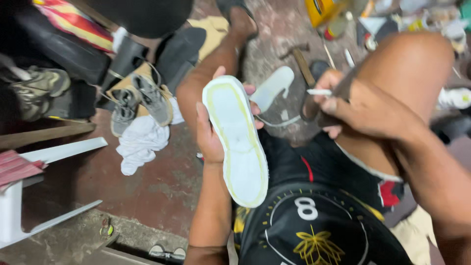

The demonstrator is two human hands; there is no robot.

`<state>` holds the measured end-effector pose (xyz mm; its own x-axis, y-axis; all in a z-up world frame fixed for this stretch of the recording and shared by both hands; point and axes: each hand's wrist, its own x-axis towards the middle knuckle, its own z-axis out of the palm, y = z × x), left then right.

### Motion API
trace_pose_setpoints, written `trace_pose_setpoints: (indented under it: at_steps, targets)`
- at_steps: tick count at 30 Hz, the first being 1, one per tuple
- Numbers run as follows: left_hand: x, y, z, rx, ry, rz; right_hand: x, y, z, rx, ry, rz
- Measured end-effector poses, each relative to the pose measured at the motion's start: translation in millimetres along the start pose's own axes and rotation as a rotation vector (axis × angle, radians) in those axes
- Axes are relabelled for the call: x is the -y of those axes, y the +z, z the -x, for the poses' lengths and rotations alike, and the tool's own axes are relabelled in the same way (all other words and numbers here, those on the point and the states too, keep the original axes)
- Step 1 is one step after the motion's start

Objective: The person trims the edges of a white shoe sole with a blade and then fits it onto a brown sole component. They use the blade to shave down excess material along the perimeter of the white sole while holding it in their hands.

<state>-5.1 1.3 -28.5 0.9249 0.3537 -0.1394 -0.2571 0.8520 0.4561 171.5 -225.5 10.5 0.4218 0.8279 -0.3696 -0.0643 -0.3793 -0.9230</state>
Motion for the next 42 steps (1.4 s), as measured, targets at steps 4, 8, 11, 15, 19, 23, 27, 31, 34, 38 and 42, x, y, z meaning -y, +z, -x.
trace_pose_setpoints:
  at_steps: [4, 8, 11, 15, 19, 23, 27, 31, 34, 38, 42]
  targets:
    - [15, 4, -3, 0.141, -0.167, 0.049, 24, 0, -19, -0.045, -0.049, 0.018]
    - [21, -10, 11, 0.131, -0.517, 0.192, 34, 18, -26, -0.144, -0.122, 0.069]
    - [26, -13, 9, 0.179, -0.59, 0.16, 39, 25, -36, -0.215, -0.15, 0.171]
    - [28, -14, 16, 0.18, -0.68, 0.123, 28, 24, -40, -0.206, -0.294, 0.27]
    - [30, -13, 18, 0.155, -0.769, 0.113, 18, 29, -36, -0.254, -0.438, 0.441]
    - [31, -10, 16, 0.169, -0.795, 0.119, 17, 34, -35, -0.242, -0.422, 0.38]
    - [35, -4, 20, 0.142, -0.822, 0.154, 13, 35, -36, -0.218, -0.448, 0.359]
    - [37, 2, 23, 0.106, -0.775, 0.168, 11, 34, -34, -0.189, -0.514, 0.377]
    - [36, 3, 21, 0.095, -0.769, 0.154, 10, 32, -33, -0.156, -0.508, 0.41]
    - [35, 0, 22, 0.133, -0.77, 0.159, 6, 29, -32, -0.145, -0.634, 0.445]
    - [36, -1, 22, 0.124, -0.759, 0.183, 1, 27, -33, -0.151, -0.76, 0.493]
